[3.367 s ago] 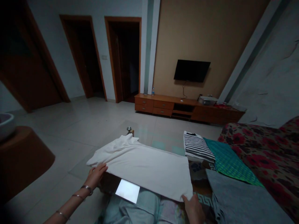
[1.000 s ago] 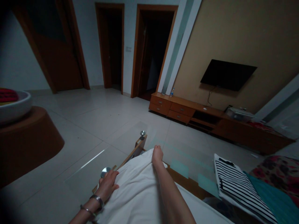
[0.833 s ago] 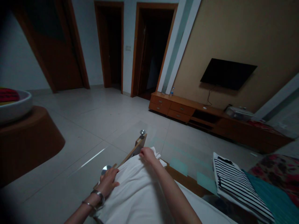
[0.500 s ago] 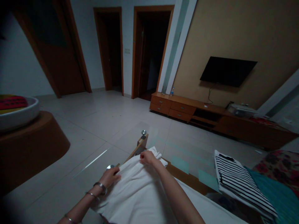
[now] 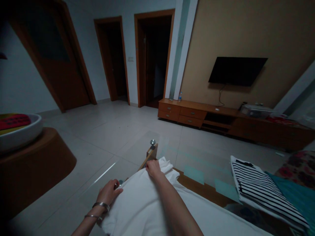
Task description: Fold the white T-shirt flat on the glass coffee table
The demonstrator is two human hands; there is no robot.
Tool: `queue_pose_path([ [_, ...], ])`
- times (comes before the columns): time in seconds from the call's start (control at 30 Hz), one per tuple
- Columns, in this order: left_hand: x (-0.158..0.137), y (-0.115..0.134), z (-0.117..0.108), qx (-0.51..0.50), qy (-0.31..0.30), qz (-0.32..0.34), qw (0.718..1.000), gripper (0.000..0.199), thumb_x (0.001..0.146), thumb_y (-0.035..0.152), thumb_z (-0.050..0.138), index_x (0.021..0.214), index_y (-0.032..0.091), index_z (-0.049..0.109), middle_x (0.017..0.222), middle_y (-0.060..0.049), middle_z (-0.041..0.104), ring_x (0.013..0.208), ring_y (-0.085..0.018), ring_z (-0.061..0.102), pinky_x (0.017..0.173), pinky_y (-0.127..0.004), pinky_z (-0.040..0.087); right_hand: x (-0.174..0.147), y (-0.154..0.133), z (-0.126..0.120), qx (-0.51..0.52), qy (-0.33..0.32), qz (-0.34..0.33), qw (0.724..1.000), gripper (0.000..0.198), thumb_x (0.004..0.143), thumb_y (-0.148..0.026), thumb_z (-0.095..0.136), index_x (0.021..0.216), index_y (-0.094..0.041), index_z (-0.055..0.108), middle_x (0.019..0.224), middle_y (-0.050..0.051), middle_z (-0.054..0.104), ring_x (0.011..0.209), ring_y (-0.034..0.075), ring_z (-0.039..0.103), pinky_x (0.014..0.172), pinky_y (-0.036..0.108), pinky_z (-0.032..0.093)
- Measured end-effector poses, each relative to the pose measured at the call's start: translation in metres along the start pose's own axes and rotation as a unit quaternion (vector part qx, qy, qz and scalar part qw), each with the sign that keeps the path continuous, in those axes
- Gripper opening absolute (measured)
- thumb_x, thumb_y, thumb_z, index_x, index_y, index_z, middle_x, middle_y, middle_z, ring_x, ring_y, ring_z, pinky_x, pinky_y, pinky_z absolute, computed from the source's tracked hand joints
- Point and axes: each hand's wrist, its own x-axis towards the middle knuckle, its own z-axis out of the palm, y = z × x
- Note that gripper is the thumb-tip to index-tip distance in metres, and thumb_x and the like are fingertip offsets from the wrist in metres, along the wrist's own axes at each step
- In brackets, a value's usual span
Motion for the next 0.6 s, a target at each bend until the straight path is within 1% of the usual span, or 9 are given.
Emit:
queue_pose_path([
  [0.07,-0.001,0.001,0.002,0.034,-0.002,0.004,0.999,0.017,0.074,0.031,0.059,0.087,0.02,0.06,0.099,-0.006,0.062,0.098,-0.022,0.055,0.073,-0.028,0.034,0.0,-0.001,0.003,-0.012,0.0,0.015,1.0,0.018,0.082,-0.024,0.052,0.089,-0.019,0.068,0.096,0.008,0.07,0.095,0.021,0.06,0.082,0.03,0.037],
  [0.13,0.001,0.002,0.002,0.055,-0.021,0.015,0.998,0.012,0.074,0.029,0.057,0.081,0.019,0.059,0.098,-0.007,0.062,0.099,-0.023,0.054,0.074,-0.028,0.034,0.0,0.0,0.003,-0.02,-0.008,0.019,1.0,0.021,0.083,-0.03,0.052,0.092,-0.019,0.068,0.099,0.008,0.069,0.097,0.022,0.059,0.084,0.031,0.037],
  [0.23,0.007,0.001,-0.002,0.038,-0.055,0.02,0.998,0.007,0.077,0.025,0.051,0.078,0.018,0.053,0.089,-0.006,0.063,0.086,-0.019,0.057,0.069,-0.026,0.035,0.0,0.011,-0.005,-0.026,-0.041,0.007,0.999,0.028,0.08,-0.043,0.056,0.094,-0.022,0.068,0.103,0.007,0.069,0.099,0.023,0.059,0.084,0.031,0.038],
  [0.27,0.008,0.0,-0.004,0.028,-0.06,0.017,0.998,0.006,0.078,0.024,0.049,0.078,0.018,0.051,0.086,-0.006,0.064,0.081,-0.018,0.058,0.067,-0.025,0.035,0.0,0.018,-0.008,-0.028,-0.055,0.003,0.998,0.029,0.078,-0.045,0.059,0.094,-0.023,0.069,0.103,0.007,0.069,0.1,0.023,0.059,0.084,0.032,0.038],
  [0.33,0.01,-0.003,-0.008,0.011,-0.06,0.007,0.998,0.005,0.08,0.023,0.045,0.079,0.019,0.047,0.081,-0.005,0.064,0.075,-0.016,0.058,0.063,-0.024,0.034,0.0,0.033,-0.016,-0.033,-0.082,0.007,0.996,0.025,0.071,-0.04,0.066,0.089,-0.023,0.07,0.102,0.007,0.069,0.102,0.025,0.057,0.086,0.034,0.038],
  [0.43,0.011,-0.004,-0.013,0.019,-0.055,-0.005,0.998,0.006,0.079,0.02,0.043,0.083,0.02,0.047,0.081,-0.005,0.065,0.074,-0.017,0.059,0.061,-0.024,0.035,-0.001,0.057,-0.027,-0.041,-0.106,0.039,0.993,0.017,0.063,-0.02,0.072,0.081,-0.02,0.07,0.097,0.009,0.07,0.106,0.029,0.055,0.087,0.037,0.039],
  [0.53,0.015,0.004,-0.013,0.067,-0.052,0.003,0.996,0.02,0.075,0.012,0.044,0.091,0.018,0.053,0.095,-0.009,0.067,0.085,-0.021,0.062,0.067,-0.028,0.037,-0.001,0.075,-0.038,-0.033,-0.108,0.08,0.99,0.019,0.061,-0.009,0.071,0.078,-0.017,0.07,0.096,0.011,0.069,0.106,0.029,0.054,0.088,0.039,0.04],
  [0.6,0.023,0.014,-0.011,0.083,-0.049,0.019,0.995,0.025,0.074,0.012,0.047,0.096,0.017,0.057,0.104,-0.012,0.066,0.095,-0.024,0.061,0.074,-0.03,0.038,-0.003,0.083,-0.045,-0.017,-0.099,0.105,0.989,0.017,0.065,-0.01,0.071,0.081,-0.016,0.068,0.095,0.01,0.068,0.102,0.026,0.056,0.088,0.039,0.042],
])
